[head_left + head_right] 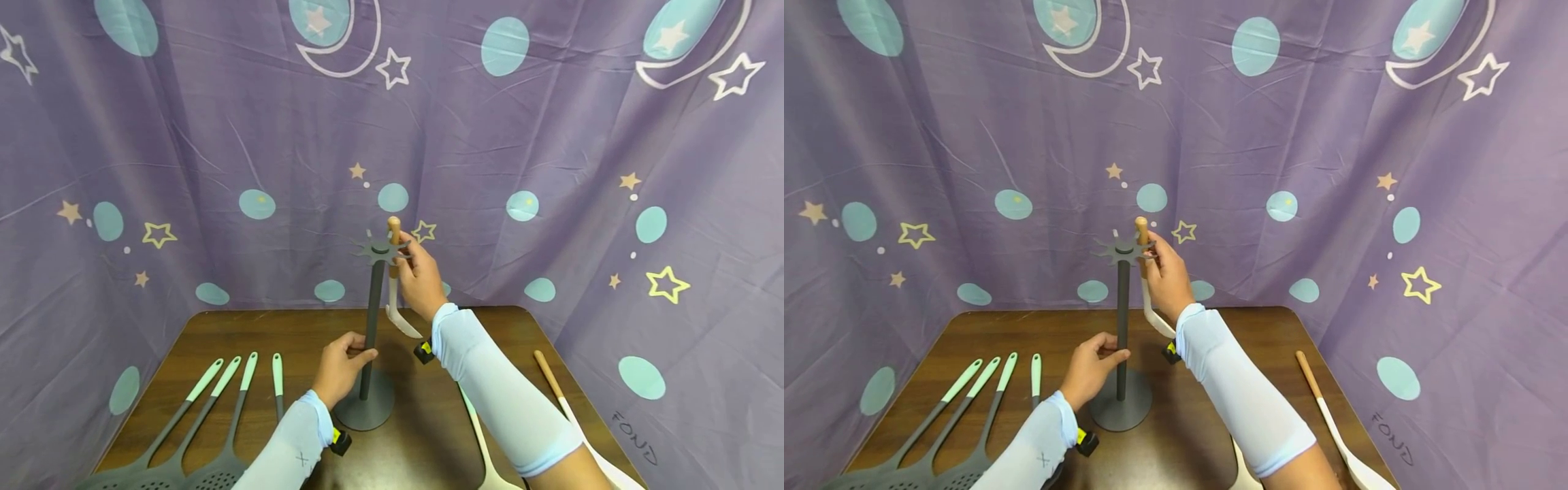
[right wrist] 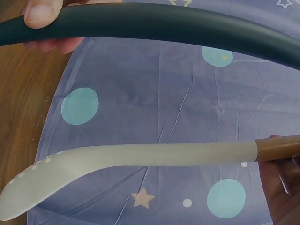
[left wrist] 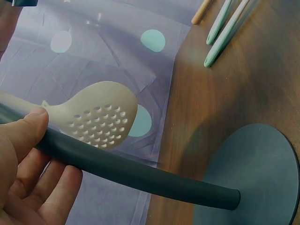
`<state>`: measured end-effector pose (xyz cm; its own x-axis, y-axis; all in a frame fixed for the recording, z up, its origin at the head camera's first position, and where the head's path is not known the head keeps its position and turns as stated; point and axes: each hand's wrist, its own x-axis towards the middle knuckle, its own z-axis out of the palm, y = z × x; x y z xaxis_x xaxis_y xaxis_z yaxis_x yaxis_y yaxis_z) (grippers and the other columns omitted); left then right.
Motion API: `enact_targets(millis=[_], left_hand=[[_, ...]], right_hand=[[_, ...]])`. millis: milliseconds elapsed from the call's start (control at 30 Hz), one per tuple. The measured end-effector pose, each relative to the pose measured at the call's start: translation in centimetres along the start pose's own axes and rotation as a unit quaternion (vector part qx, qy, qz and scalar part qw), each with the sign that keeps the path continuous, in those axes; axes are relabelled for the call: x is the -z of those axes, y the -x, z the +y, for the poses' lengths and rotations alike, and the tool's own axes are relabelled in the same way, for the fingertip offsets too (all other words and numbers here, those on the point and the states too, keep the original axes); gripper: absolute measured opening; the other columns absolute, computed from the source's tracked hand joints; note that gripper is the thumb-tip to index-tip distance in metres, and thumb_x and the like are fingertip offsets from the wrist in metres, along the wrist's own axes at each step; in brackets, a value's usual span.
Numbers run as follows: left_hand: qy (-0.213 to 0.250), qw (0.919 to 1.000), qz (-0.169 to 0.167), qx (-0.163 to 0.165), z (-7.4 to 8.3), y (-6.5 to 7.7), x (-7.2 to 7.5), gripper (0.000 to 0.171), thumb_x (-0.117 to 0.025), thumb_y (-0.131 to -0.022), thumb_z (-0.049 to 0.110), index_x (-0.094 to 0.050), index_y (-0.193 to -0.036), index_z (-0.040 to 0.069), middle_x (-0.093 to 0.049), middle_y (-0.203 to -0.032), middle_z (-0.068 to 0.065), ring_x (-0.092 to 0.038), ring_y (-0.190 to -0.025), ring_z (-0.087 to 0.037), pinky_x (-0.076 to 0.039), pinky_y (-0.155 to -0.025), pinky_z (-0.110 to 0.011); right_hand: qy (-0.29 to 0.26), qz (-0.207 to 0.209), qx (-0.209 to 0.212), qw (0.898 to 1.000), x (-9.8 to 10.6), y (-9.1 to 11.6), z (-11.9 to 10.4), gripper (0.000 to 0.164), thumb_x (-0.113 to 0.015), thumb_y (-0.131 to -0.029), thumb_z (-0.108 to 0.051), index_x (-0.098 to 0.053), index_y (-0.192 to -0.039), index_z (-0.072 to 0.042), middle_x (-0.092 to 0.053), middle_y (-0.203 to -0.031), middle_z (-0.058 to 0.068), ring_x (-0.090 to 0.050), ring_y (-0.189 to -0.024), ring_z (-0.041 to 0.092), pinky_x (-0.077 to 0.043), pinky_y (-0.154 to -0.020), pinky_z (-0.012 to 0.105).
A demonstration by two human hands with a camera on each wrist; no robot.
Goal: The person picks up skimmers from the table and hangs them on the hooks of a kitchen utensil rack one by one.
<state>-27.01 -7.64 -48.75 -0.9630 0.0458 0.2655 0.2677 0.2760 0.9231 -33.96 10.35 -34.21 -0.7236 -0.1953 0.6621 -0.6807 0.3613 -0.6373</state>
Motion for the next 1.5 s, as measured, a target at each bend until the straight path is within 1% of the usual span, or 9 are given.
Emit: enact_targets(millis=[233, 400, 700, 933, 1067, 1200, 1333, 1433, 1500], left_hand=[[-0.003, 1.0, 0.006, 0.001, 0.0, -0.1, -0.1, 0.015, -0.08, -0.092, 0.013, -0.074, -0.105, 0.012, -0.073, -0.098, 0.0, -0.07, -0.092, -0.018, -0.06, -0.082, -0.034], [-0.004, 1.0, 0.007, -0.001, 0.0, -0.1, -0.2, 0.014, -0.079, -0.092, 0.013, -0.074, -0.105, 0.011, -0.074, -0.099, -0.001, -0.07, -0.092, -0.018, -0.06, -0.082, -0.034], [-0.007, 0.9998, 0.013, -0.011, 0.1, -0.3, -0.2, 0.018, -0.08, -0.092, 0.017, -0.073, -0.106, 0.007, -0.074, -0.099, -0.002, -0.07, -0.092, -0.017, -0.059, -0.082, -0.032], [-0.013, 0.9998, 0.014, -0.008, 0.0, -0.2, -0.2, 0.018, -0.079, -0.092, 0.015, -0.073, -0.106, 0.006, -0.074, -0.099, -0.002, -0.069, -0.093, -0.017, -0.059, -0.083, -0.034], [-0.011, 0.9998, 0.014, -0.003, 0.1, -0.1, -0.2, 0.017, -0.08, -0.092, 0.017, -0.074, -0.105, 0.008, -0.074, -0.099, -0.001, -0.068, -0.093, -0.017, -0.059, -0.084, -0.035], [-0.01, 0.9998, 0.014, -0.005, 0.2, -0.1, -0.2, 0.015, -0.081, -0.091, 0.019, -0.074, -0.102, 0.012, -0.074, -0.098, 0.0, -0.068, -0.092, -0.016, -0.059, -0.084, -0.034], [-0.008, 0.9998, 0.016, -0.012, 0.2, -0.2, -0.3, 0.015, -0.081, -0.091, 0.017, -0.074, -0.102, 0.011, -0.074, -0.096, 0.0, -0.068, -0.091, -0.016, -0.058, -0.083, -0.032], [-0.007, 0.9997, 0.017, -0.013, 0.2, -0.1, -0.3, 0.015, -0.082, -0.09, 0.016, -0.074, -0.102, 0.011, -0.074, -0.096, 0.0, -0.068, -0.09, -0.016, -0.058, -0.082, -0.031], [-0.008, 0.9998, 0.017, -0.011, 0.2, -0.1, -0.3, 0.015, -0.082, -0.09, 0.016, -0.074, -0.102, 0.011, -0.074, -0.096, 0.0, -0.068, -0.09, -0.016, -0.058, -0.082, -0.03]], right_hand=[[-0.002, -0.006, 0.0, 1.0, 0.0, 0.2, -0.3, 0.04, -0.05, -0.108, -0.004, -0.052, -0.147, -0.007, -0.065, -0.127, 0.022, -0.067, -0.107, 0.035, -0.057, -0.09, 0.048], [0.003, -0.009, 0.003, 1.0, -0.1, 0.5, -0.4, 0.039, -0.05, -0.108, -0.006, -0.051, -0.148, -0.004, -0.062, -0.132, 0.025, -0.066, -0.113, 0.037, -0.056, -0.094, 0.049], [0.007, -0.014, 0.003, 1.0, -0.2, 0.9, -0.5, 0.037, -0.05, -0.109, -0.009, -0.05, -0.144, 0.004, -0.059, -0.139, 0.026, -0.065, -0.116, 0.037, -0.055, -0.097, 0.048], [0.017, -0.014, 0.002, 1.0, -0.4, 1.4, -0.2, 0.025, -0.051, -0.109, -0.008, -0.057, -0.132, 0.001, -0.066, -0.121, 0.021, -0.066, -0.105, 0.033, -0.056, -0.09, 0.047], [0.009, -0.011, 0.001, 1.0, -0.6, 1.6, -0.2, 0.029, -0.051, -0.109, -0.008, -0.056, -0.135, 0.001, -0.065, -0.126, 0.024, -0.066, -0.114, 0.036, -0.055, -0.098, 0.049], [0.008, -0.01, -0.005, 1.0, -0.9, 1.9, -0.2, 0.032, -0.05, -0.109, -0.009, -0.054, -0.138, 0.004, -0.065, -0.125, 0.026, -0.066, -0.114, 0.038, -0.053, -0.101, 0.051], [-0.004, -0.014, -0.004, 1.0, -1.0, 2.1, -0.3, 0.032, -0.048, -0.11, -0.01, -0.055, -0.137, 0.006, -0.07, -0.11, 0.021, -0.067, -0.102, 0.034, -0.054, -0.096, 0.049], [-0.014, -0.017, 0.001, 1.0, -1.1, 2.2, -0.4, 0.029, -0.047, -0.111, -0.01, -0.056, -0.134, 0.005, -0.07, -0.097, 0.016, -0.065, -0.086, 0.027, -0.054, -0.082, 0.043], [-0.017, -0.017, 0.002, 1.0, -1.2, 2.2, -0.3, 0.027, -0.047, -0.111, -0.011, -0.056, -0.131, 0.004, -0.069, -0.094, 0.014, -0.061, -0.081, 0.022, -0.051, -0.076, 0.038]])
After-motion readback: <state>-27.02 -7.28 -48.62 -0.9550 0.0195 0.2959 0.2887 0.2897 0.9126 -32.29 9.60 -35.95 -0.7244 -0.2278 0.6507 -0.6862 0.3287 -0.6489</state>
